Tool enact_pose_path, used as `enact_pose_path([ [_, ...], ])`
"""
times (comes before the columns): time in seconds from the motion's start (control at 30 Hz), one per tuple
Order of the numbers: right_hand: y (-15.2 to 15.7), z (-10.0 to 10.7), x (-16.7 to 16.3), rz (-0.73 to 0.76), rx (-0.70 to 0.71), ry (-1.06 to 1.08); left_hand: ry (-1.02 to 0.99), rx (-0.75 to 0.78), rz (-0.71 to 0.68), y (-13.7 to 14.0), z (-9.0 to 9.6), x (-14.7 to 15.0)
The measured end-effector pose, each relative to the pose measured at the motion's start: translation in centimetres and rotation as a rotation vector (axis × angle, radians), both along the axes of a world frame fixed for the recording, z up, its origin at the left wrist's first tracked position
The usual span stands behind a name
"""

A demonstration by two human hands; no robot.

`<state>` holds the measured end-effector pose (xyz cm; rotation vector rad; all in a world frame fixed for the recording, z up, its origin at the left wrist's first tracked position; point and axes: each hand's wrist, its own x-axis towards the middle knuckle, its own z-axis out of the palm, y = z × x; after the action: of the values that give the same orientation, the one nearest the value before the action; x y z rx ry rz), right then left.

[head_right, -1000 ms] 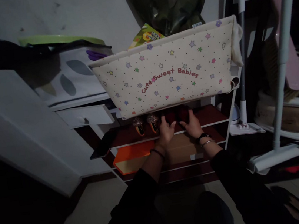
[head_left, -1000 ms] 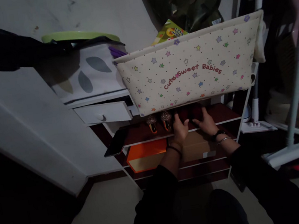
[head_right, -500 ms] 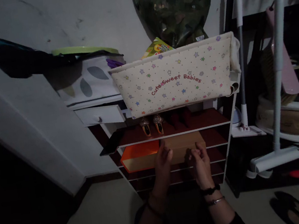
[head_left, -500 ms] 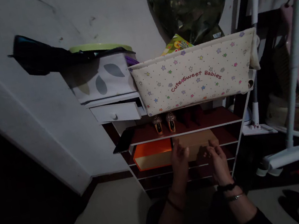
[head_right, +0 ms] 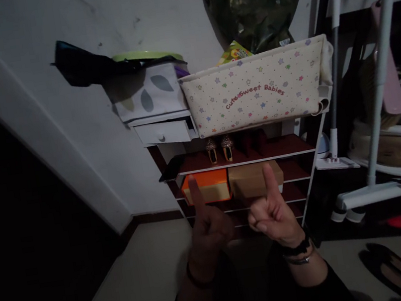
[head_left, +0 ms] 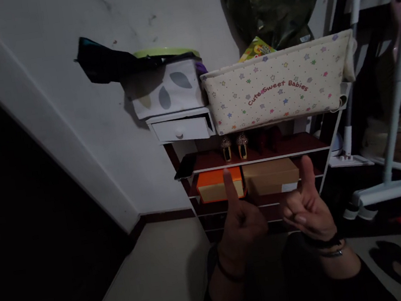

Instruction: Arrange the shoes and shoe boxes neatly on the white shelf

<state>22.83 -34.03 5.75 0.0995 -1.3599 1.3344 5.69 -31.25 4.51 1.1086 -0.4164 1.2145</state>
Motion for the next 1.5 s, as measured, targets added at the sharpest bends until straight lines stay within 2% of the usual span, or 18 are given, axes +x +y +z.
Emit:
enact_pose_path([
  [0.1, -1.4, -3.6, -0.2, -0.009, -0.017, 0.026, -0.025, 0.043, -0.014, -1.0, -2.4, -0.1],
  [0.2, -2.2, -5.5, -0.1, -0.006, -0.040, 0.030, -0.005, 0.073, -0.003, -1.4, -3.8, -0.3],
  [0.4, -2.8, -4.9, 0.6, -0.062, -0.053, -0.050, -0.009, 0.098, -0.060, -1.7, -3.1, -0.6],
  [0.5, -2.7, -4.9, 1.0, -0.068, -0.036, -0.038, 0.012, 0.095, -0.026, -1.5, -3.0, -0.6],
  [0.63, -2.6, -5.4, 1.2, -0.048, -0.033, -0.025, 0.011, 0.082, -0.028, -1.3, -3.7, -0.6],
  [0.77, -2.8, -6.0, 1.5, -0.113, -0.083, -0.051, 0.053, 0.056, -0.038, -1.3, -4.2, -0.6],
  [0.83, -2.5, -6.6, 1.9, -0.199, -0.149, -0.106, 0.178, -0.035, 0.059, -1.1, -5.0, -0.8],
  [0.9, -1.3, -7.7, 2.9, -0.441, -0.220, -0.317, 0.477, -0.132, 0.365, -0.3, -6.9, -1.2],
  [0.93, -0.2, -8.3, 3.6, -0.626, -0.224, -0.479, 0.657, -0.110, 0.559, 0.2, -8.4, -1.5],
  [1.0, 2.9, -9.1, 5.3, -1.046, -0.128, -0.831, 1.012, 0.090, 0.993, 1.5, -12.3, -2.3],
  [1.03, 4.8, -9.1, 6.2, -1.229, -0.020, -0.953, 1.178, 0.173, 1.090, 2.1, -14.6, -2.8],
  [1.07, 7.0, -8.7, 7.0, -1.378, 0.095, -1.019, 1.308, 0.203, 1.117, 2.5, -17.0, -3.3],
  [1.1, 9.3, -7.9, 7.9, -1.498, 0.204, -1.076, 1.372, 0.158, 1.136, 2.8, -19.4, -3.8],
  [1.13, 11.6, -6.9, 8.6, -1.548, 0.321, -1.161, 1.414, 0.089, 1.140, 2.9, -21.7, -4.3],
  [1.2, 16.1, -4.1, 10.0, -1.562, 0.463, -1.394, 1.452, -0.036, 1.151, 2.7, -25.6, -5.2],
  [1.27, 19.7, -1.5, 11.7, -1.512, 0.491, -1.605, 1.456, -0.118, 1.150, 2.3, -28.3, -6.0],
  [1.37, 22.5, 0.1, 14.9, -1.592, 0.270, -1.709, 1.408, -0.284, 1.156, 2.1, -30.6, -7.0],
  [1.5, 21.9, -1.2, 17.7, -1.805, -0.220, -1.711, 1.366, -0.454, 1.194, 3.3, -31.7, -8.2],
])
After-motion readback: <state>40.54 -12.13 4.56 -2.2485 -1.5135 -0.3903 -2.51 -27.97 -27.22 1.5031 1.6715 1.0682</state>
